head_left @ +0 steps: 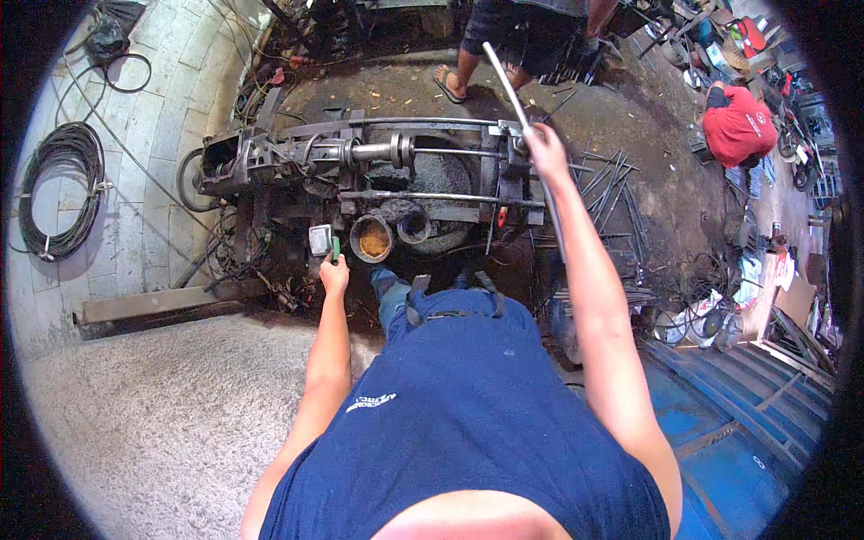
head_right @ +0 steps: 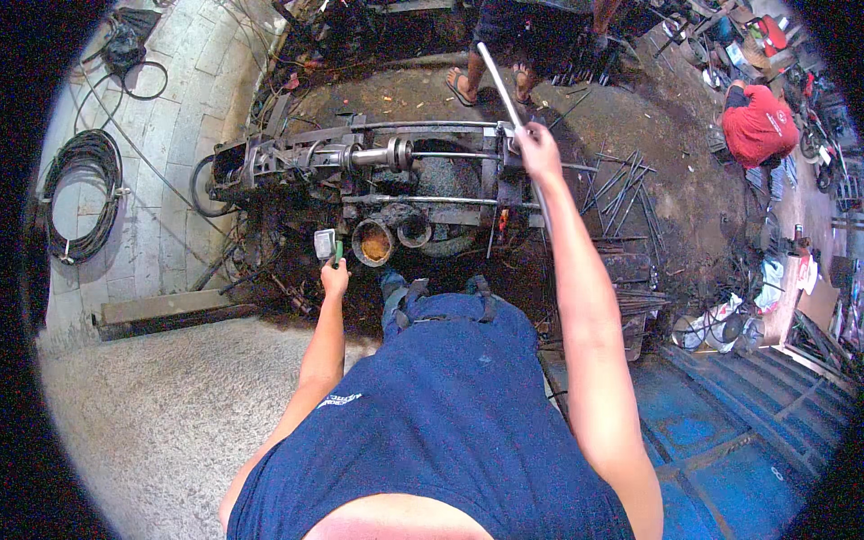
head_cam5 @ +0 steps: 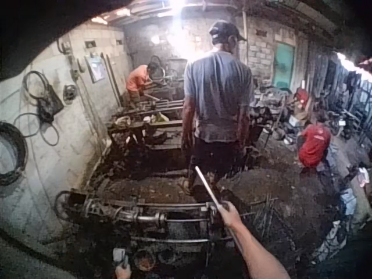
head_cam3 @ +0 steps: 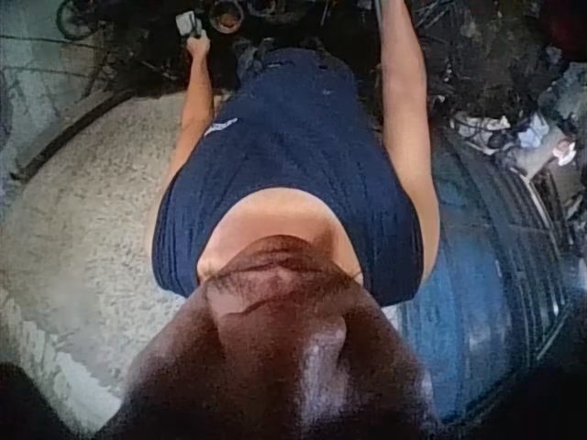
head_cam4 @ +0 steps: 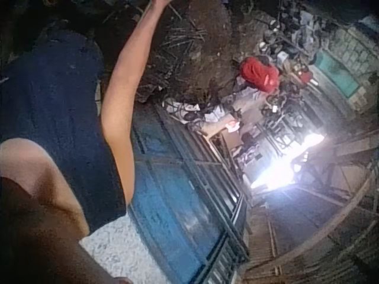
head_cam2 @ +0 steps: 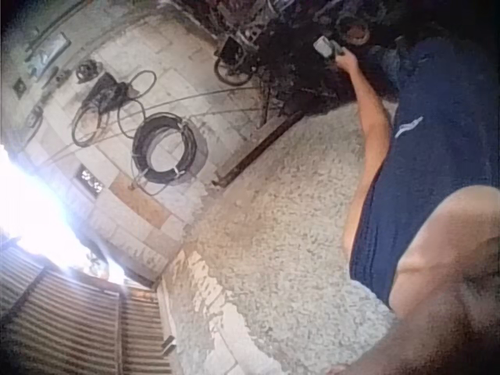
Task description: Using a manual pipe bending machine to shape metal rods, including cleaning and lubricating the machine parts with a brush.
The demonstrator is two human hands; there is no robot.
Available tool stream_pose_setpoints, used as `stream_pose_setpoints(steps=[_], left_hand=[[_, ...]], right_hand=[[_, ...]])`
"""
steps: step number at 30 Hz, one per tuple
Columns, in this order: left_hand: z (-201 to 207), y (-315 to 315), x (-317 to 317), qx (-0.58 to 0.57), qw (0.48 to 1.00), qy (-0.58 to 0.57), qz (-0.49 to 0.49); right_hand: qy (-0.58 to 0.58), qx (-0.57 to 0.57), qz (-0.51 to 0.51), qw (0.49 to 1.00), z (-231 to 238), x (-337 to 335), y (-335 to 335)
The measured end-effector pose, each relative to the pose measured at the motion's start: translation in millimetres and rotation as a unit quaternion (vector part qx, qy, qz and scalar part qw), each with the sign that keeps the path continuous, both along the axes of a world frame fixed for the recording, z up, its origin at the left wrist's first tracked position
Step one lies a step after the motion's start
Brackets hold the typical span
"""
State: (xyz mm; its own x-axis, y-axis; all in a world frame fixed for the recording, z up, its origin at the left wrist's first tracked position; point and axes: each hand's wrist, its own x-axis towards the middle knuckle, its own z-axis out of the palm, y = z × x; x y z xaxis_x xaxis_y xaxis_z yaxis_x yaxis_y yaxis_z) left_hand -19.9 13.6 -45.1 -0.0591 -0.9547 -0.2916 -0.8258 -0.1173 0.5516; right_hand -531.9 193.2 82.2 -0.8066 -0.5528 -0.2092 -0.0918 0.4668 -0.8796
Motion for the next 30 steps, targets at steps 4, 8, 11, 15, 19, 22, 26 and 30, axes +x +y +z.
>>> stream_pose_setpoints(steps=[4, 8, 11, 15, 19, 22, 26, 30], left_hand=[[23.3, 5.4, -5.1, 0.032, 0.999, 0.031, 0.018], [37.6, 4.7, -5.2, 0.033, 0.999, 0.0, -0.005], [40.9, 2.1, -3.3, 0.035, 0.999, -0.008, -0.023], [41.5, -3.6, -4.7, 0.032, 0.995, -0.052, -0.075], [41.6, -7.9, -12.2, 0.016, 0.993, -0.06, -0.103], [45.7, -11.2, -18.5, 0.043, 0.994, -0.056, -0.083], [52.8, -9.3, -20.2, 0.01, 0.994, -0.064, -0.091], [49.1, -11.7, -17.0, 0.029, 0.996, -0.049, -0.066]], right_hand=[[-0.251, -0.15, -0.199, 0.935, -34.5, -16.6, 45.6], [-0.246, -0.207, -0.167, 0.932, -75.6, -18.0, 43.7], [-0.293, -0.273, -0.183, 0.898, -89.2, -21.8, 31.8], [-0.332, -0.284, -0.151, 0.887, -91.0, -32.7, 19.5], [-0.303, -0.348, -0.165, 0.872, -88.1, -33.2, 2.7], [-0.315, -0.336, -0.131, 0.878, -80.9, -31.4, -7.0], [-0.339, -0.342, -0.139, 0.865, -76.2, -25.3, -14.2], [-0.36, -0.309, -0.152, 0.867, -87.8, -29.4, -16.7]])
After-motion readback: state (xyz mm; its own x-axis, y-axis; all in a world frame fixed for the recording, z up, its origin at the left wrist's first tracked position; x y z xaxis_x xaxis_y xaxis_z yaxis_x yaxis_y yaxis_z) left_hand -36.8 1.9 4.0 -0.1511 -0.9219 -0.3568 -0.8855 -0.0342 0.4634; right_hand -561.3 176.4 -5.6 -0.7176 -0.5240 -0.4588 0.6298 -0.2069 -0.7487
